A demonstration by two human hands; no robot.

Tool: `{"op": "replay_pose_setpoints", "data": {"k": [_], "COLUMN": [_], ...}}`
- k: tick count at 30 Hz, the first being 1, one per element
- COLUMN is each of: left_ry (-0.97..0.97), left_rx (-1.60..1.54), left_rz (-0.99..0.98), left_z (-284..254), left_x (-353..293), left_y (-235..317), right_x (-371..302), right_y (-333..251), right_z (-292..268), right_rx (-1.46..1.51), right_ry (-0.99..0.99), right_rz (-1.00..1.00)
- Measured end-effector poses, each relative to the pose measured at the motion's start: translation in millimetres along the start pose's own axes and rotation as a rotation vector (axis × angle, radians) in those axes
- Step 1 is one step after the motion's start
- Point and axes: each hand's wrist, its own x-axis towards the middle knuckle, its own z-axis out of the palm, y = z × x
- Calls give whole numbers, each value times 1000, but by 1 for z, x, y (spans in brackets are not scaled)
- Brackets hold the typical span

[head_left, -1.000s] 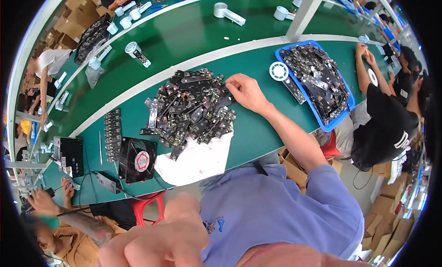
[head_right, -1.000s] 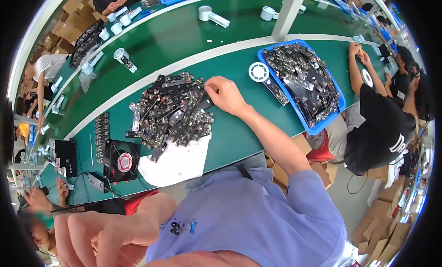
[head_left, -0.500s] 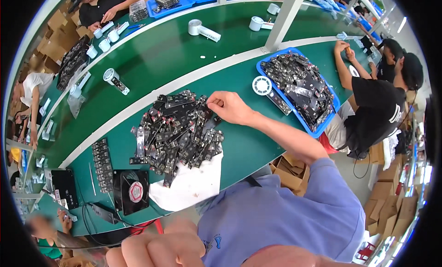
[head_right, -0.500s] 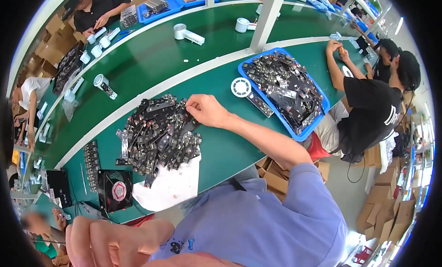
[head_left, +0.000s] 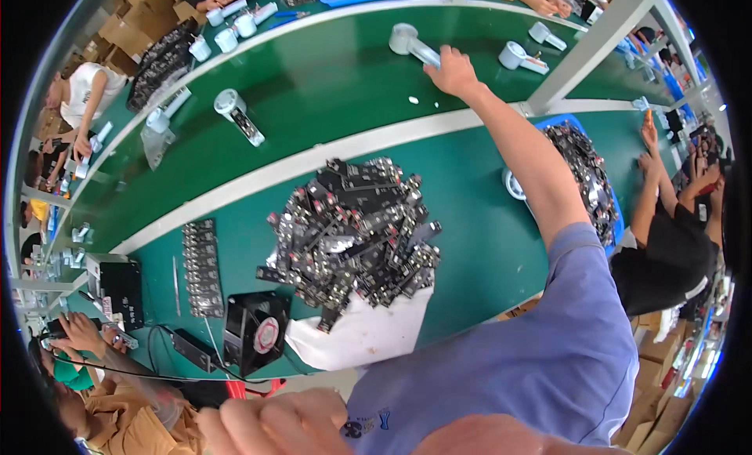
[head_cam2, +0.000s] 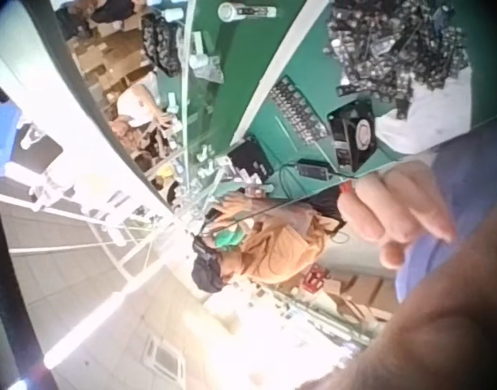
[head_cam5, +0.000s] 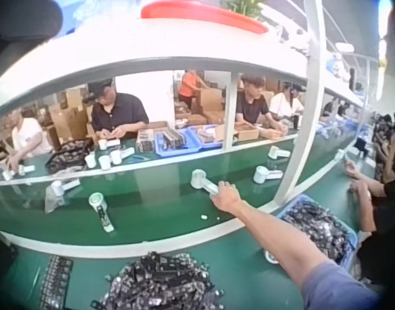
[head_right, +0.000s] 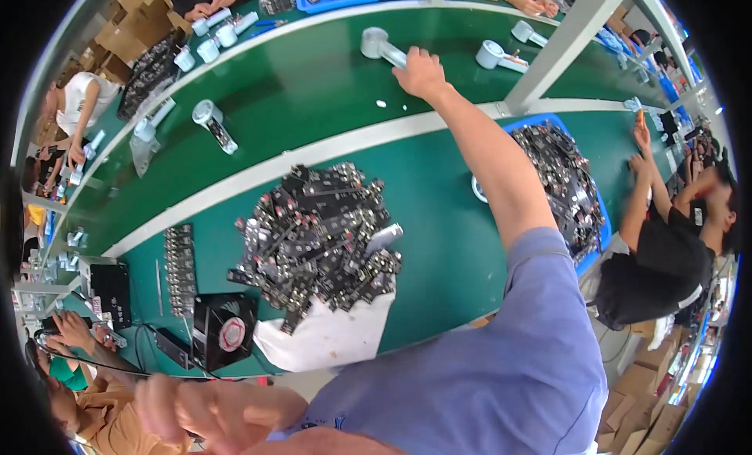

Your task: The person assembles handheld fans by connecting circuit boards to batteries, fitting the components into plastic casings by hand, and placing the assembled fans onto the conveyor line.

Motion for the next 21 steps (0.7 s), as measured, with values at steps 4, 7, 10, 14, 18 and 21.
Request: {"op": "replay_pose_setpoints", "data": {"k": [4, 7, 10, 14, 18, 21], "left_ry": [131, 101, -186, -343, -465, -559], "left_rx": [592, 995, 1542, 1912, 1972, 1854], "left_rz": [-103, -266, -241, 53, 322, -14], "left_z": [-38, -67, -78, -88, -90, -70], "left_x": [-43, -86, -109, -118, -122, -123], "left_y": [-5, -12, -15, -19, -30, -32], "right_x": [12, 15, -18, -127, -277, -357], "right_y": [20, 15, -6, -51, -65, -65], "right_z": [5, 1, -50, -143, -184, -173], "right_rx": [-29, 21, 366, 1087, 1332, 1407], "right_ry": [-156, 7, 19, -544, -962, -1282], "right_rz": [45, -37, -92, -228, -8, 222]}}
